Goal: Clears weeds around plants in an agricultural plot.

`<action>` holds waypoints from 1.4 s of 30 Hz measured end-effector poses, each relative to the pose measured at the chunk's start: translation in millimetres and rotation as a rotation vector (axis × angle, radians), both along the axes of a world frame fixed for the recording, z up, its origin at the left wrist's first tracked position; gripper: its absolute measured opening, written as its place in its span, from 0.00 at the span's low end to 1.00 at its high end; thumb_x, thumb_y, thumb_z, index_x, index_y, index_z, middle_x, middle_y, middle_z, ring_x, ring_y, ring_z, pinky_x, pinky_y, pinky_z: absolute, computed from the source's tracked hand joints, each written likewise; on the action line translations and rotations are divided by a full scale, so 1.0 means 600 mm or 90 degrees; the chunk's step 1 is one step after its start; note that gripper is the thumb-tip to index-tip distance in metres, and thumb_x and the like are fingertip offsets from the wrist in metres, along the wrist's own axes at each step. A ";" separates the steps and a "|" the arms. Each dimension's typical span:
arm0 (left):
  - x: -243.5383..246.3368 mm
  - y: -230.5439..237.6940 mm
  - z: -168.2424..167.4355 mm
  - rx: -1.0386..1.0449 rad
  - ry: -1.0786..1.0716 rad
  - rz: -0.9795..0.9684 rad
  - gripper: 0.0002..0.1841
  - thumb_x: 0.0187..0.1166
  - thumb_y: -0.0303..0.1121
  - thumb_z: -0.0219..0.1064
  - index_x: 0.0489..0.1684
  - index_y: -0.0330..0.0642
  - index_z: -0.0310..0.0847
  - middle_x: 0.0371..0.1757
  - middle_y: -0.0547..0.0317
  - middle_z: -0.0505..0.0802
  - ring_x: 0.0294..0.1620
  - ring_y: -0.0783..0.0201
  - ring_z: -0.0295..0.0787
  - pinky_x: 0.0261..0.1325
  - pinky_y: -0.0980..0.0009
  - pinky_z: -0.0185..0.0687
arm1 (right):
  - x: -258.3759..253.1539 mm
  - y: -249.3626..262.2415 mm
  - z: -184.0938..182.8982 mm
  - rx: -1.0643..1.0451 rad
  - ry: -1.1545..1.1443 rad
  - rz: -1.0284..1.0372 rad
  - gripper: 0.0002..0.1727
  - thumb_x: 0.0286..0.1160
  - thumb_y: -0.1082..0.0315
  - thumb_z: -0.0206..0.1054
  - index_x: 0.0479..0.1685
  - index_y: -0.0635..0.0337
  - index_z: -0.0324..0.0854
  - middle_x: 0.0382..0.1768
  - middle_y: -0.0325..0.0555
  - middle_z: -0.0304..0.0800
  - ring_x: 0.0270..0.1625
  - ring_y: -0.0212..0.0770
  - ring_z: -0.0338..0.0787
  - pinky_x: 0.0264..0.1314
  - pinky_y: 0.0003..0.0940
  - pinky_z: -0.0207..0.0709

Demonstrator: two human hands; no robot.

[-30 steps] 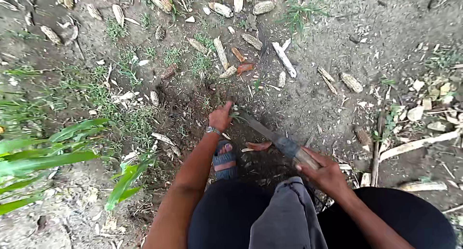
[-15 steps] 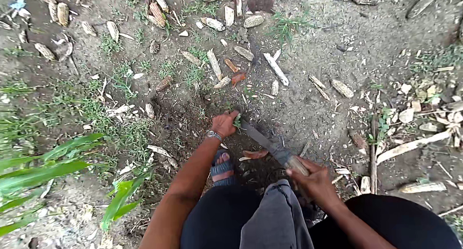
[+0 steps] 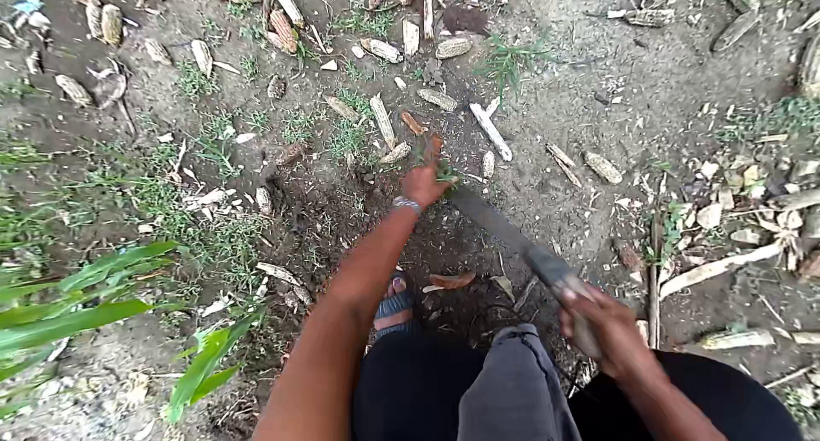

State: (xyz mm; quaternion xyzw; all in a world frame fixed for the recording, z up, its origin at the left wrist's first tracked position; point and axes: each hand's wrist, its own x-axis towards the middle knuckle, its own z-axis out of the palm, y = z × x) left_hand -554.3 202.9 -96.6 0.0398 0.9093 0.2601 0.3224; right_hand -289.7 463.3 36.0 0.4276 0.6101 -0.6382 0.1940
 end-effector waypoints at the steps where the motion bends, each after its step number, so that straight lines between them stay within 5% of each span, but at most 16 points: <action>1: 0.000 0.025 -0.006 -0.030 -0.002 -0.045 0.32 0.83 0.47 0.70 0.84 0.42 0.72 0.68 0.27 0.87 0.67 0.28 0.87 0.66 0.29 0.80 | -0.013 -0.019 -0.023 0.005 0.014 -0.003 0.17 0.84 0.64 0.61 0.63 0.65 0.80 0.21 0.44 0.87 0.14 0.35 0.83 0.13 0.30 0.79; 3: -0.005 0.044 -0.019 -0.081 0.018 -0.098 0.30 0.84 0.41 0.68 0.86 0.44 0.72 0.70 0.26 0.86 0.64 0.27 0.88 0.61 0.29 0.82 | -0.015 -0.041 -0.043 0.020 0.073 0.007 0.15 0.80 0.67 0.63 0.58 0.67 0.82 0.19 0.42 0.88 0.15 0.33 0.84 0.17 0.28 0.81; 7: 0.022 0.024 -0.026 -0.052 0.023 -0.146 0.27 0.82 0.33 0.67 0.82 0.39 0.73 0.64 0.26 0.88 0.63 0.29 0.89 0.62 0.32 0.82 | 0.017 -0.010 0.003 0.091 0.139 0.064 0.26 0.72 0.67 0.68 0.70 0.69 0.79 0.28 0.42 0.92 0.20 0.35 0.87 0.23 0.31 0.86; 9: 0.058 -0.007 -0.028 -0.035 0.036 -0.205 0.25 0.80 0.32 0.69 0.77 0.38 0.78 0.57 0.30 0.92 0.58 0.31 0.91 0.59 0.33 0.85 | 0.031 0.024 0.045 0.071 0.132 0.056 0.21 0.75 0.71 0.62 0.67 0.64 0.79 0.26 0.38 0.91 0.20 0.34 0.87 0.22 0.31 0.85; 11: 0.088 -0.041 -0.024 -0.029 -0.028 -0.242 0.23 0.83 0.36 0.66 0.76 0.41 0.80 0.61 0.33 0.91 0.63 0.34 0.89 0.63 0.34 0.82 | 0.046 0.066 0.066 0.010 0.170 0.053 0.16 0.78 0.69 0.62 0.63 0.52 0.83 0.26 0.35 0.93 0.22 0.34 0.89 0.23 0.31 0.86; 13: 0.112 -0.090 -0.016 -0.011 -0.069 -0.125 0.20 0.87 0.43 0.63 0.67 0.39 0.86 0.65 0.34 0.90 0.68 0.35 0.87 0.70 0.34 0.78 | 0.042 0.093 0.070 -0.074 0.219 0.081 0.14 0.80 0.59 0.68 0.61 0.39 0.88 0.29 0.34 0.94 0.25 0.33 0.90 0.26 0.31 0.86; 15: 0.118 -0.152 -0.018 0.011 -0.049 0.103 0.27 0.88 0.53 0.61 0.60 0.34 0.89 0.65 0.33 0.90 0.68 0.34 0.87 0.72 0.32 0.77 | 0.011 0.085 0.065 -0.125 0.222 0.129 0.15 0.79 0.55 0.70 0.62 0.38 0.88 0.30 0.35 0.94 0.25 0.34 0.90 0.26 0.31 0.86; 18: 0.105 -0.246 -0.038 0.045 0.043 0.312 0.36 0.82 0.65 0.63 0.59 0.33 0.88 0.54 0.29 0.92 0.60 0.31 0.90 0.65 0.29 0.80 | -0.073 -0.020 0.007 -0.069 0.161 0.149 0.20 0.73 0.57 0.69 0.62 0.53 0.85 0.27 0.39 0.91 0.20 0.34 0.86 0.21 0.31 0.83; 21: 0.068 -0.274 -0.030 0.034 0.090 0.339 0.33 0.81 0.63 0.67 0.55 0.34 0.88 0.48 0.31 0.93 0.55 0.31 0.91 0.61 0.29 0.81 | -0.174 -0.155 -0.110 -0.011 0.134 0.213 0.24 0.80 0.60 0.67 0.68 0.67 0.80 0.29 0.44 0.89 0.22 0.37 0.85 0.25 0.35 0.85; 24: 0.008 -0.251 -0.007 -0.024 0.107 0.335 0.27 0.87 0.53 0.63 0.71 0.41 0.82 0.53 0.33 0.94 0.58 0.30 0.92 0.61 0.27 0.81 | -0.208 -0.216 -0.153 0.014 0.177 0.248 0.22 0.78 0.65 0.70 0.66 0.69 0.81 0.27 0.43 0.90 0.20 0.37 0.87 0.24 0.35 0.87; 27: -0.034 -0.215 -0.011 -0.131 0.046 0.320 0.36 0.88 0.58 0.58 0.93 0.53 0.59 0.61 0.31 0.92 0.60 0.30 0.91 0.62 0.30 0.82 | -0.175 -0.179 -0.118 0.001 0.128 0.230 0.21 0.79 0.64 0.68 0.66 0.68 0.80 0.26 0.45 0.89 0.20 0.38 0.87 0.24 0.35 0.86; 29: -0.061 -0.216 -0.021 -0.184 0.016 0.293 0.38 0.86 0.50 0.65 0.94 0.52 0.55 0.66 0.27 0.88 0.60 0.27 0.90 0.59 0.30 0.83 | -0.137 -0.134 -0.093 -0.028 0.101 0.177 0.19 0.78 0.62 0.63 0.61 0.65 0.82 0.24 0.43 0.88 0.18 0.36 0.85 0.21 0.31 0.83; 32: -0.067 -0.242 -0.038 -0.143 0.024 0.324 0.32 0.84 0.39 0.65 0.88 0.43 0.64 0.62 0.26 0.90 0.62 0.26 0.89 0.61 0.29 0.81 | -0.068 -0.068 -0.068 -0.087 0.126 0.096 0.17 0.74 0.57 0.69 0.54 0.59 0.87 0.20 0.43 0.89 0.15 0.34 0.85 0.17 0.29 0.82; 36: -0.054 -0.268 -0.052 0.025 0.082 0.578 0.30 0.88 0.40 0.62 0.86 0.34 0.64 0.64 0.26 0.89 0.69 0.30 0.86 0.73 0.33 0.76 | -0.111 -0.104 -0.093 -0.080 0.098 0.081 0.18 0.77 0.57 0.62 0.55 0.59 0.82 0.20 0.41 0.86 0.15 0.34 0.83 0.15 0.29 0.79; 38: -0.054 -0.264 -0.047 0.029 0.112 0.607 0.28 0.86 0.38 0.64 0.84 0.37 0.67 0.61 0.28 0.91 0.66 0.31 0.88 0.70 0.33 0.78 | -0.195 -0.180 -0.145 -0.069 0.089 0.115 0.18 0.85 0.61 0.59 0.63 0.65 0.79 0.23 0.43 0.86 0.17 0.35 0.83 0.18 0.31 0.80; 42: -0.093 -0.242 -0.028 -0.017 0.121 0.477 0.29 0.90 0.43 0.58 0.91 0.56 0.62 0.65 0.34 0.91 0.66 0.32 0.89 0.67 0.30 0.78 | -0.249 -0.246 -0.208 -0.039 0.175 0.143 0.15 0.80 0.67 0.68 0.57 0.70 0.82 0.22 0.46 0.89 0.18 0.38 0.86 0.20 0.33 0.85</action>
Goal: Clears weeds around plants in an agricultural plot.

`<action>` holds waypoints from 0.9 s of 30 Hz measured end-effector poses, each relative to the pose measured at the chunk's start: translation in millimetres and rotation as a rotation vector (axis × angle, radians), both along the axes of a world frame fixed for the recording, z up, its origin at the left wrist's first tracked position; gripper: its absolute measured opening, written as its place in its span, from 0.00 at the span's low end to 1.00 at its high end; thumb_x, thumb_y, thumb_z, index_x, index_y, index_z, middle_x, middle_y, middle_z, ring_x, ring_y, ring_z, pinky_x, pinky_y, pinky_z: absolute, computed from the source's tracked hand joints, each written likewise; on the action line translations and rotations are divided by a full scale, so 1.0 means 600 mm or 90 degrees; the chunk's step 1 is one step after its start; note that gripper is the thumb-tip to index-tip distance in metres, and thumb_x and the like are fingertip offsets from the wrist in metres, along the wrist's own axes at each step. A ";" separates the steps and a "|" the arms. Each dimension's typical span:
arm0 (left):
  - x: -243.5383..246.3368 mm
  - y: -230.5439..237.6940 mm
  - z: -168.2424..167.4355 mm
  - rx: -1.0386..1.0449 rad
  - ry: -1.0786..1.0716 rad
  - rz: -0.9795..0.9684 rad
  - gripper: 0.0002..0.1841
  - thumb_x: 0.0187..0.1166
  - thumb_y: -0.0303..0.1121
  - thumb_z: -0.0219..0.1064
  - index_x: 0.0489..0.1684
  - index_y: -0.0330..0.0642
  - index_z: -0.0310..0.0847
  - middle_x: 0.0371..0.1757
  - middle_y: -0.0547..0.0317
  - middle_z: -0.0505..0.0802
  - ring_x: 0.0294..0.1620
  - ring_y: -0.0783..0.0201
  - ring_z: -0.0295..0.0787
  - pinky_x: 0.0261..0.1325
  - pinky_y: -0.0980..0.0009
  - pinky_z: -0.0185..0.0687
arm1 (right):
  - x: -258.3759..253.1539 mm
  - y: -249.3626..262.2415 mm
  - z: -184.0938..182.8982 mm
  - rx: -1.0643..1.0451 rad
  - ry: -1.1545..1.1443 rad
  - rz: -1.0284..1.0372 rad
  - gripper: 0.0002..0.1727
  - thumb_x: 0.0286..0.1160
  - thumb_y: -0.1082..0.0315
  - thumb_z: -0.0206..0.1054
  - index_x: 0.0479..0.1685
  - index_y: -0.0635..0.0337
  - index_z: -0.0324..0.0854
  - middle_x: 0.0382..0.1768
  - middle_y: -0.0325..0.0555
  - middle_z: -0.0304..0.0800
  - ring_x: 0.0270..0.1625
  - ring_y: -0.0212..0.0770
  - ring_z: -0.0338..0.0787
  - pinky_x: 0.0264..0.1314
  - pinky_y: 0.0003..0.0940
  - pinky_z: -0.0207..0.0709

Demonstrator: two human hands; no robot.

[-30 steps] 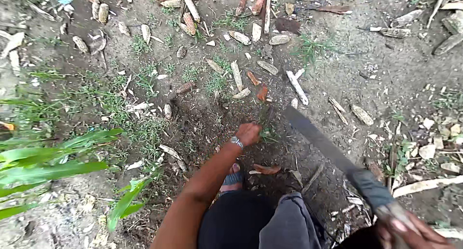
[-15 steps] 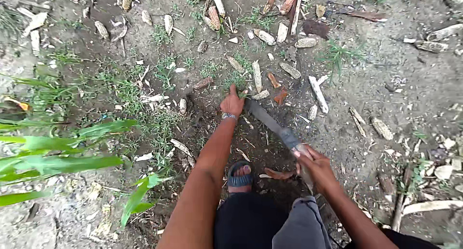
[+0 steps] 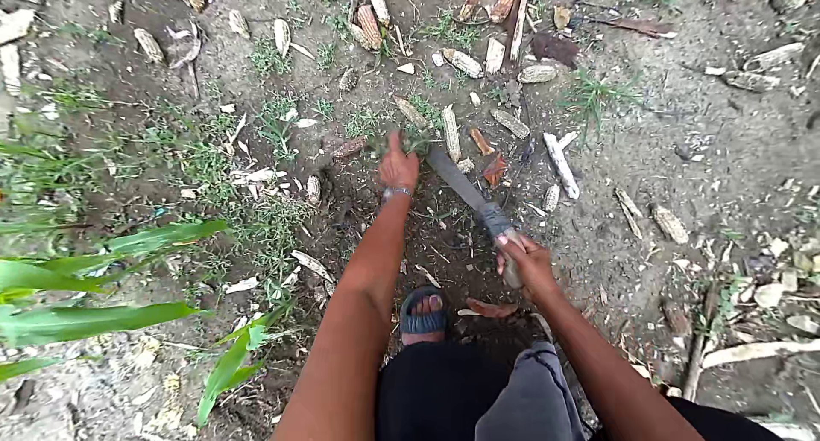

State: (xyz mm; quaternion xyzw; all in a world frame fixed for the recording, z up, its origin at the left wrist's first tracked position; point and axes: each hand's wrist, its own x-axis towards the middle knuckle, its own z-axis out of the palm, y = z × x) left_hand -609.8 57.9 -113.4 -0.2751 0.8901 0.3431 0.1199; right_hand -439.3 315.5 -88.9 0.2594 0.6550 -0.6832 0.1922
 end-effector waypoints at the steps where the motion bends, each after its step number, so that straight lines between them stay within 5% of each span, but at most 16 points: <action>1: -0.010 0.009 0.002 -0.026 -0.035 -0.051 0.30 0.91 0.50 0.55 0.93 0.58 0.60 0.67 0.33 0.90 0.65 0.31 0.89 0.65 0.30 0.79 | 0.004 0.005 0.013 0.070 0.048 0.040 0.18 0.76 0.68 0.71 0.60 0.70 0.83 0.27 0.46 0.91 0.21 0.37 0.89 0.25 0.32 0.87; 4: -0.051 0.022 0.002 -0.111 -0.112 -0.139 0.35 0.88 0.64 0.52 0.92 0.60 0.62 0.69 0.29 0.87 0.63 0.30 0.90 0.61 0.32 0.82 | 0.017 0.048 0.064 0.344 0.185 0.223 0.35 0.68 0.56 0.78 0.74 0.68 0.80 0.55 0.54 0.95 0.51 0.38 0.95 0.59 0.39 0.88; 5: -0.060 0.020 0.000 -0.126 -0.127 -0.159 0.35 0.88 0.63 0.54 0.91 0.58 0.63 0.68 0.28 0.87 0.63 0.30 0.90 0.60 0.32 0.83 | 0.030 0.067 0.081 0.362 0.188 0.228 0.36 0.67 0.54 0.78 0.73 0.68 0.80 0.56 0.54 0.95 0.51 0.38 0.95 0.60 0.38 0.88; 9: -0.069 -0.006 -0.009 -0.103 -0.126 -0.204 0.32 0.83 0.42 0.67 0.88 0.51 0.67 0.64 0.27 0.90 0.65 0.26 0.88 0.61 0.28 0.81 | 0.121 0.157 0.127 0.117 0.051 0.070 0.26 0.69 0.56 0.74 0.63 0.64 0.86 0.28 0.43 0.93 0.21 0.36 0.88 0.24 0.32 0.86; 12: -0.035 -0.041 -0.036 -0.027 -0.012 -0.103 0.25 0.83 0.37 0.65 0.79 0.40 0.76 0.61 0.28 0.92 0.65 0.27 0.88 0.66 0.28 0.79 | 0.157 0.187 0.127 -0.029 -0.041 -0.008 0.20 0.72 0.52 0.73 0.54 0.57 0.89 0.20 0.43 0.89 0.16 0.35 0.86 0.19 0.30 0.83; 16: 0.024 -0.087 -0.032 0.058 0.073 0.195 0.24 0.86 0.37 0.62 0.77 0.34 0.75 0.63 0.29 0.90 0.69 0.32 0.87 0.72 0.33 0.75 | 0.048 0.072 0.062 -0.056 -0.139 0.001 0.19 0.85 0.58 0.56 0.63 0.62 0.77 0.22 0.41 0.84 0.16 0.34 0.81 0.16 0.30 0.78; 20: 0.018 -0.091 -0.010 0.034 0.046 0.160 0.26 0.88 0.38 0.58 0.84 0.39 0.69 0.67 0.32 0.90 0.72 0.33 0.86 0.74 0.33 0.76 | -0.015 -0.032 0.003 -0.074 -0.136 -0.024 0.16 0.90 0.63 0.58 0.62 0.67 0.78 0.19 0.49 0.85 0.14 0.40 0.83 0.12 0.35 0.80; 23: -0.019 -0.056 0.005 -0.013 -0.037 -0.016 0.32 0.89 0.51 0.59 0.90 0.48 0.66 0.69 0.30 0.88 0.70 0.29 0.85 0.69 0.28 0.77 | 0.000 -0.027 0.041 0.144 0.090 0.123 0.24 0.74 0.67 0.72 0.67 0.71 0.81 0.33 0.47 0.94 0.26 0.37 0.91 0.31 0.33 0.89; 25: -0.051 -0.027 0.013 -0.069 -0.118 -0.099 0.38 0.86 0.61 0.59 0.91 0.51 0.64 0.71 0.28 0.86 0.69 0.28 0.86 0.67 0.28 0.78 | 0.019 0.002 0.068 0.377 0.233 0.289 0.35 0.69 0.56 0.76 0.73 0.70 0.80 0.52 0.56 0.96 0.47 0.44 0.96 0.55 0.44 0.89; 27: -0.071 -0.006 0.015 -0.104 -0.160 -0.139 0.37 0.84 0.56 0.65 0.92 0.52 0.62 0.71 0.26 0.85 0.68 0.27 0.86 0.65 0.29 0.80 | 0.049 0.038 0.093 0.485 0.287 0.384 0.36 0.69 0.52 0.75 0.73 0.68 0.81 0.55 0.61 0.94 0.52 0.56 0.96 0.57 0.58 0.87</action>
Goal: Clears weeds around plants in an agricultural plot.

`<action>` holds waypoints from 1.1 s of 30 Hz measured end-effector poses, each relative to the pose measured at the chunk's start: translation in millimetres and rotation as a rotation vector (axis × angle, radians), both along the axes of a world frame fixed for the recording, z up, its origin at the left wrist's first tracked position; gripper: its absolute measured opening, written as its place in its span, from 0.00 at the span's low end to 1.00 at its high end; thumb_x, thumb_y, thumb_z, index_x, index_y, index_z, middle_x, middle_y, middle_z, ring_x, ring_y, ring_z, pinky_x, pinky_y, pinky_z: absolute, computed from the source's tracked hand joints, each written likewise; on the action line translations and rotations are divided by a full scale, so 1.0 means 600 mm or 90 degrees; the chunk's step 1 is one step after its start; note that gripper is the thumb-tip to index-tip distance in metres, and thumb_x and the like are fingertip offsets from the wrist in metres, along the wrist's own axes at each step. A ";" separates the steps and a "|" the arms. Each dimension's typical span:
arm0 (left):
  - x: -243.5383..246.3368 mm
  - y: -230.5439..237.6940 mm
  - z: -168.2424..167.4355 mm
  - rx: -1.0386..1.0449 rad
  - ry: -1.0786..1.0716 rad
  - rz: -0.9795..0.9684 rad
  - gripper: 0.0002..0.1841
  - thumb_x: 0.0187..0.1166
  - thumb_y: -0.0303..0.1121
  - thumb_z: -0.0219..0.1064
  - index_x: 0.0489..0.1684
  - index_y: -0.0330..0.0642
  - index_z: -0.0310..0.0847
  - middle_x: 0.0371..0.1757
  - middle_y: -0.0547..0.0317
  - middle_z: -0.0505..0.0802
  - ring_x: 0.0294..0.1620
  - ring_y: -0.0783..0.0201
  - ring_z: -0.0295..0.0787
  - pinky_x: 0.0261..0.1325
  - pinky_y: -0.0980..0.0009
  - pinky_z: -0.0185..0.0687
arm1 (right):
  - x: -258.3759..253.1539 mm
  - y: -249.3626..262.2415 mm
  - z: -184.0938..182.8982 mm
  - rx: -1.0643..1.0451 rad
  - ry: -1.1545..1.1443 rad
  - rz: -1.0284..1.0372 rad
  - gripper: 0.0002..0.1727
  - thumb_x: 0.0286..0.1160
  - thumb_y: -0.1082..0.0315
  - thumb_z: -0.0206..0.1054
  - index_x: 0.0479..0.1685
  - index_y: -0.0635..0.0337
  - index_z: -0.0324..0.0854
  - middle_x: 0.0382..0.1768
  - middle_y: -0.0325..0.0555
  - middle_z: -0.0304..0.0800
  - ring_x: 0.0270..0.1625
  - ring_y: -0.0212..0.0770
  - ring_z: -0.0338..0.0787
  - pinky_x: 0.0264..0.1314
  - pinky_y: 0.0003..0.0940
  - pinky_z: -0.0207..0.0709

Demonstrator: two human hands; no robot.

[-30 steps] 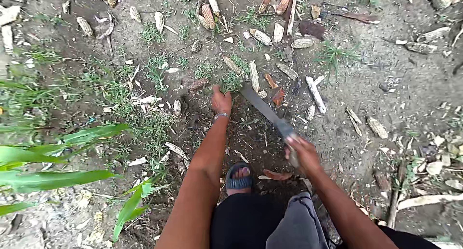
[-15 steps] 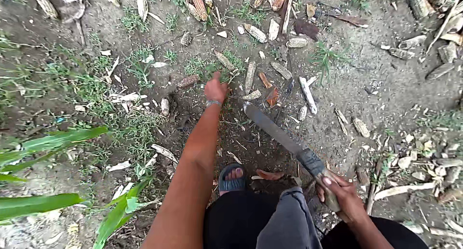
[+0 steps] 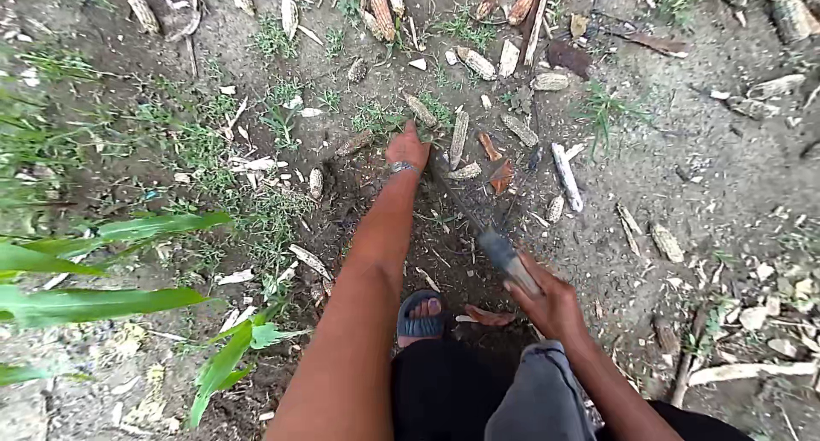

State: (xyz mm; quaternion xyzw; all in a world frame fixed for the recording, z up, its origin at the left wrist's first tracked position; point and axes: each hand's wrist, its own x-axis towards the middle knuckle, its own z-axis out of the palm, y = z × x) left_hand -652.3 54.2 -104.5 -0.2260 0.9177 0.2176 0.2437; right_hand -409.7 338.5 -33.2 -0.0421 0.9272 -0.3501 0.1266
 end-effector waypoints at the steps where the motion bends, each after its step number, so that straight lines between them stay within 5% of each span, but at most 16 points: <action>1: -0.005 0.003 0.001 -0.016 -0.007 -0.017 0.37 0.83 0.51 0.66 0.92 0.51 0.62 0.69 0.26 0.86 0.68 0.26 0.86 0.63 0.29 0.81 | 0.018 0.017 0.013 0.012 -0.014 0.011 0.36 0.68 0.53 0.76 0.73 0.68 0.81 0.56 0.63 0.94 0.53 0.59 0.96 0.58 0.60 0.87; 2: -0.007 0.003 0.002 -0.030 -0.013 -0.031 0.36 0.83 0.47 0.67 0.91 0.50 0.62 0.68 0.26 0.87 0.67 0.26 0.86 0.62 0.29 0.81 | 0.038 0.032 0.025 -0.002 -0.046 -0.003 0.36 0.67 0.54 0.77 0.73 0.69 0.81 0.58 0.64 0.93 0.56 0.58 0.95 0.63 0.59 0.85; 4: -0.011 0.000 -0.001 -0.054 -0.023 -0.055 0.32 0.83 0.41 0.66 0.88 0.45 0.67 0.68 0.28 0.87 0.68 0.29 0.87 0.62 0.31 0.83 | 0.075 0.056 0.044 -0.092 -0.153 -0.109 0.36 0.66 0.59 0.76 0.74 0.72 0.78 0.60 0.57 0.93 0.59 0.42 0.94 0.68 0.39 0.83; 6: -0.016 -0.003 -0.003 -0.058 -0.030 -0.086 0.29 0.83 0.39 0.66 0.84 0.42 0.71 0.67 0.29 0.89 0.68 0.29 0.87 0.62 0.31 0.83 | 0.105 0.085 0.052 -0.250 -0.269 -0.292 0.26 0.70 0.69 0.70 0.69 0.70 0.79 0.39 0.38 0.95 0.33 0.25 0.91 0.40 0.22 0.87; 8: -0.014 -0.007 -0.003 -0.068 -0.034 -0.117 0.25 0.85 0.40 0.64 0.79 0.41 0.75 0.65 0.30 0.90 0.67 0.30 0.88 0.62 0.30 0.82 | 0.123 0.124 0.059 -0.373 -0.379 -0.459 0.13 0.82 0.70 0.59 0.59 0.64 0.81 0.20 0.37 0.89 0.16 0.31 0.85 0.16 0.26 0.81; 9: -0.008 -0.011 -0.005 -0.071 -0.029 -0.122 0.24 0.85 0.40 0.63 0.77 0.41 0.77 0.63 0.31 0.91 0.66 0.30 0.89 0.61 0.30 0.83 | 0.131 0.146 0.065 -0.405 -0.411 -0.491 0.12 0.84 0.69 0.56 0.57 0.61 0.82 0.17 0.39 0.88 0.14 0.33 0.84 0.14 0.29 0.80; 12: 0.023 -0.032 -0.007 -0.012 0.014 -0.048 0.24 0.87 0.43 0.61 0.77 0.42 0.78 0.61 0.31 0.92 0.65 0.30 0.89 0.63 0.28 0.80 | 0.144 0.205 0.079 -0.494 -0.447 -0.501 0.11 0.84 0.64 0.55 0.47 0.51 0.85 0.18 0.40 0.89 0.15 0.34 0.85 0.16 0.29 0.81; 15: 0.094 -0.066 -0.027 0.103 0.091 0.190 0.25 0.89 0.45 0.59 0.77 0.38 0.77 0.62 0.29 0.91 0.66 0.29 0.88 0.67 0.27 0.78 | 0.122 0.213 0.056 -0.518 -0.474 -0.480 0.10 0.81 0.56 0.61 0.48 0.50 0.83 0.18 0.39 0.87 0.15 0.34 0.84 0.14 0.29 0.79; 19: 0.167 -0.110 -0.024 0.122 0.161 0.359 0.29 0.92 0.49 0.56 0.80 0.35 0.75 0.67 0.27 0.88 0.72 0.30 0.83 0.74 0.30 0.73 | -0.021 0.042 -0.023 -0.452 -0.453 -0.398 0.17 0.84 0.59 0.60 0.61 0.60 0.79 0.20 0.40 0.84 0.14 0.32 0.79 0.12 0.27 0.75; 22: 0.149 -0.114 0.009 0.073 0.145 0.320 0.31 0.91 0.55 0.56 0.70 0.33 0.82 0.67 0.29 0.89 0.73 0.33 0.84 0.75 0.31 0.73 | -0.108 -0.112 -0.065 -0.423 -0.397 -0.338 0.18 0.82 0.62 0.69 0.61 0.66 0.82 0.23 0.45 0.87 0.17 0.37 0.84 0.18 0.33 0.81; 24: 0.123 -0.112 0.025 0.034 0.146 0.266 0.26 0.89 0.48 0.60 0.69 0.32 0.82 0.64 0.29 0.90 0.70 0.32 0.86 0.72 0.31 0.76 | -0.104 -0.147 -0.064 -0.422 -0.351 -0.311 0.18 0.78 0.65 0.73 0.60 0.68 0.83 0.24 0.45 0.88 0.19 0.38 0.86 0.21 0.33 0.84; 28: 0.073 -0.094 0.015 0.029 0.154 0.211 0.28 0.85 0.39 0.66 0.83 0.37 0.69 0.64 0.31 0.91 0.70 0.32 0.87 0.70 0.32 0.78 | -0.024 -0.056 -0.028 -0.412 -0.388 -0.352 0.17 0.82 0.65 0.65 0.61 0.68 0.81 0.22 0.44 0.87 0.17 0.37 0.84 0.19 0.32 0.81; 33: 0.045 -0.100 -0.013 0.029 0.102 0.137 0.26 0.86 0.37 0.61 0.85 0.51 0.73 0.70 0.36 0.89 0.73 0.33 0.85 0.70 0.29 0.76 | 0.085 0.058 0.019 -0.522 -0.419 -0.483 0.13 0.79 0.62 0.60 0.49 0.62 0.84 0.16 0.44 0.86 0.12 0.34 0.83 0.10 0.28 0.78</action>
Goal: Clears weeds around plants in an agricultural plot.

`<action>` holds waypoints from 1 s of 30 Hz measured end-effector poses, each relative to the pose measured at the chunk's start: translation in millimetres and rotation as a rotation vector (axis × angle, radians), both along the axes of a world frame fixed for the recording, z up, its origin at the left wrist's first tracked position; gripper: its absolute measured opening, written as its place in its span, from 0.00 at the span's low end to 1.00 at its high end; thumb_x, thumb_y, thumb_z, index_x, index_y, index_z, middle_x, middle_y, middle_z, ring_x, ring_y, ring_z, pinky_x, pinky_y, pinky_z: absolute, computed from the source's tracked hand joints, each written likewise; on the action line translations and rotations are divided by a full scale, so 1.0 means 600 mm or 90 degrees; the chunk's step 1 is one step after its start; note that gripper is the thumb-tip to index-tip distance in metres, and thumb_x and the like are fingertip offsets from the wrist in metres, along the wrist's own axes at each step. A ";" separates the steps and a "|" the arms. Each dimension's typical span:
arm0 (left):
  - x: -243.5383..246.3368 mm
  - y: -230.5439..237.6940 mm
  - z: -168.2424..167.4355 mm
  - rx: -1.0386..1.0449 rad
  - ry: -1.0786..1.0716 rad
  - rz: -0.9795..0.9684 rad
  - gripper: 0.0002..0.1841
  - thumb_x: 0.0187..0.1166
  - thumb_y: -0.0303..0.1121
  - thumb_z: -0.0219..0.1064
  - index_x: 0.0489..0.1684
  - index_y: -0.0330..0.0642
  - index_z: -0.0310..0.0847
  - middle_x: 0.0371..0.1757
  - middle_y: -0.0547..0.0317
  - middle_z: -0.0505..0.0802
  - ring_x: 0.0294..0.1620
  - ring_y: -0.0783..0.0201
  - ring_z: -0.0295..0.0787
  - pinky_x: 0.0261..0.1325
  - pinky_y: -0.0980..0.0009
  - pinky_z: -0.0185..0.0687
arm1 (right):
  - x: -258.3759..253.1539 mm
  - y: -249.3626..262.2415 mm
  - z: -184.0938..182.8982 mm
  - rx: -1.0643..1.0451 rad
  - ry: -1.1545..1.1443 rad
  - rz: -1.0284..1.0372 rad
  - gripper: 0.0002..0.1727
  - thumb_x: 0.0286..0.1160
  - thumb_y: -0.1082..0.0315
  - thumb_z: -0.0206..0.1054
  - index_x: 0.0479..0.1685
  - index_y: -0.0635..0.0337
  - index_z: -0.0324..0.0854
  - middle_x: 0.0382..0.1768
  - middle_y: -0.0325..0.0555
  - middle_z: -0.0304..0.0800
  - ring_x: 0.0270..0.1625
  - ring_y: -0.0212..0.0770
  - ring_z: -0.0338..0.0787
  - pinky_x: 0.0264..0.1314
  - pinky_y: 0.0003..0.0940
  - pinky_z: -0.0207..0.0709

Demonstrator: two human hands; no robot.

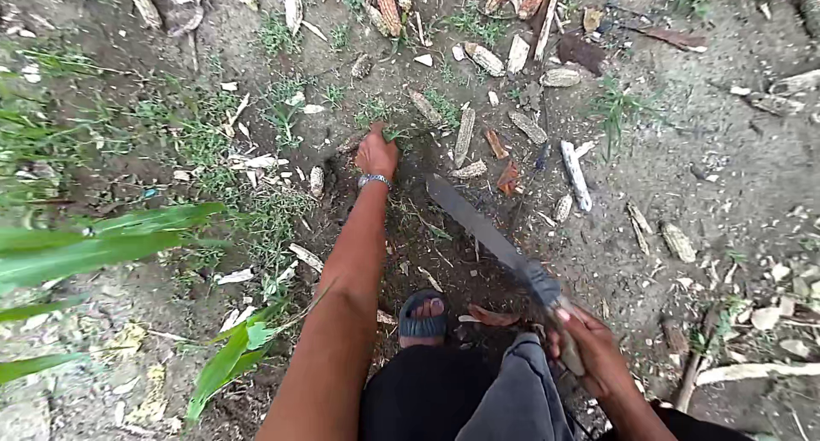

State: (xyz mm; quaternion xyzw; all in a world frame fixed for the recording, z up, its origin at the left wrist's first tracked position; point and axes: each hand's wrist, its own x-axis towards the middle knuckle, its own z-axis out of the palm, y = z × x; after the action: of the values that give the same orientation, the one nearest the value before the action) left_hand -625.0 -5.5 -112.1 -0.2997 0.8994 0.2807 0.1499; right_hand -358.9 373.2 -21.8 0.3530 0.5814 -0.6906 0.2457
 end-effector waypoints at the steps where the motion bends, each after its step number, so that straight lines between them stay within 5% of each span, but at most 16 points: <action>1: -0.003 0.003 -0.004 0.004 -0.006 0.001 0.26 0.87 0.38 0.60 0.85 0.50 0.73 0.70 0.35 0.89 0.73 0.33 0.85 0.71 0.30 0.75 | -0.007 -0.006 0.004 0.000 0.001 -0.004 0.13 0.80 0.62 0.60 0.49 0.62 0.83 0.17 0.44 0.86 0.12 0.35 0.83 0.11 0.29 0.78; 5: -0.015 0.007 0.004 0.016 -0.013 0.020 0.29 0.91 0.48 0.56 0.85 0.42 0.71 0.69 0.32 0.89 0.73 0.33 0.84 0.73 0.31 0.74 | -0.136 -0.143 -0.033 0.053 0.000 0.069 0.17 0.87 0.61 0.62 0.62 0.65 0.80 0.22 0.45 0.86 0.16 0.36 0.82 0.15 0.31 0.78; 8: -0.017 0.016 0.005 -0.019 -0.063 -0.061 0.34 0.89 0.56 0.57 0.90 0.46 0.65 0.69 0.29 0.88 0.70 0.29 0.85 0.69 0.28 0.77 | -0.185 -0.222 -0.076 0.073 0.050 0.088 0.14 0.83 0.64 0.68 0.54 0.68 0.82 0.21 0.47 0.87 0.17 0.39 0.86 0.20 0.33 0.84; 12: 0.000 0.024 -0.004 -0.074 -0.102 -0.128 0.35 0.87 0.55 0.62 0.93 0.54 0.60 0.72 0.25 0.84 0.65 0.25 0.87 0.62 0.27 0.81 | -0.138 -0.148 -0.072 0.117 0.117 0.192 0.19 0.79 0.62 0.70 0.61 0.68 0.82 0.25 0.46 0.89 0.21 0.39 0.87 0.25 0.36 0.86; 14: 0.020 0.023 -0.014 -0.114 -0.067 -0.151 0.32 0.81 0.42 0.69 0.88 0.57 0.69 0.75 0.23 0.81 0.67 0.22 0.84 0.58 0.26 0.81 | -0.091 -0.073 -0.054 0.190 0.146 0.254 0.24 0.72 0.59 0.73 0.61 0.67 0.84 0.25 0.43 0.90 0.21 0.38 0.88 0.26 0.37 0.87; 16: 0.049 0.017 -0.034 -0.140 0.012 -0.134 0.32 0.69 0.33 0.76 0.79 0.57 0.80 0.80 0.23 0.75 0.79 0.20 0.71 0.63 0.22 0.74 | -0.038 0.003 -0.022 0.238 0.145 0.274 0.26 0.68 0.56 0.75 0.61 0.64 0.86 0.26 0.41 0.91 0.21 0.35 0.87 0.25 0.34 0.86; 19: 0.114 0.039 -0.045 -0.136 0.078 -0.129 0.27 0.82 0.55 0.65 0.78 0.57 0.81 0.82 0.29 0.76 0.87 0.23 0.60 0.70 0.18 0.64 | 0.033 0.092 0.046 0.239 0.122 0.207 0.25 0.65 0.58 0.76 0.60 0.64 0.87 0.30 0.41 0.93 0.21 0.34 0.87 0.22 0.32 0.85; 22: 0.198 0.129 -0.025 -0.118 0.088 -0.263 0.41 0.74 0.76 0.59 0.72 0.51 0.84 0.85 0.36 0.75 0.86 0.24 0.62 0.68 0.18 0.66 | 0.052 0.147 0.113 0.253 0.145 0.166 0.21 0.67 0.71 0.72 0.61 0.66 0.84 0.33 0.36 0.95 0.24 0.32 0.89 0.26 0.30 0.87; 23: 0.225 0.162 -0.027 -0.094 0.084 -0.328 0.40 0.68 0.74 0.67 0.70 0.54 0.86 0.88 0.42 0.74 0.87 0.25 0.61 0.68 0.19 0.66 | 0.049 0.160 0.128 0.276 0.167 0.164 0.21 0.67 0.72 0.72 0.62 0.66 0.83 0.33 0.35 0.94 0.24 0.31 0.89 0.27 0.30 0.88; 25: 0.269 0.212 -0.027 0.011 0.005 -0.464 0.31 0.69 0.54 0.78 0.72 0.54 0.86 0.93 0.43 0.67 0.90 0.24 0.55 0.69 0.19 0.67 | 0.029 0.180 0.153 0.345 0.213 0.183 0.22 0.69 0.71 0.73 0.63 0.69 0.81 0.35 0.35 0.93 0.26 0.29 0.89 0.30 0.30 0.89; 27: 0.286 0.230 -0.015 0.046 -0.089 -0.570 0.22 0.80 0.41 0.69 0.73 0.51 0.86 0.94 0.43 0.64 0.87 0.27 0.62 0.67 0.30 0.80 | 0.002 0.200 0.165 0.404 0.261 0.206 0.25 0.70 0.66 0.75 0.64 0.73 0.80 0.38 0.38 0.93 0.28 0.28 0.88 0.31 0.29 0.88; 30: 0.286 0.178 -0.011 0.070 -0.051 -0.555 0.17 0.87 0.34 0.62 0.69 0.48 0.88 0.83 0.38 0.79 0.76 0.33 0.81 0.62 0.36 0.86 | -0.027 0.213 0.179 0.443 0.286 0.213 0.28 0.70 0.61 0.76 0.64 0.73 0.79 0.35 0.38 0.92 0.26 0.27 0.87 0.29 0.29 0.87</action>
State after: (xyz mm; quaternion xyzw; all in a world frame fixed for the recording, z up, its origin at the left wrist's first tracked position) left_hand -453.6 101.4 -118.8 0.1054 0.9190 0.2267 0.3048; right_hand -375.0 501.2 85.4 0.1566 0.8672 -0.4643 0.0883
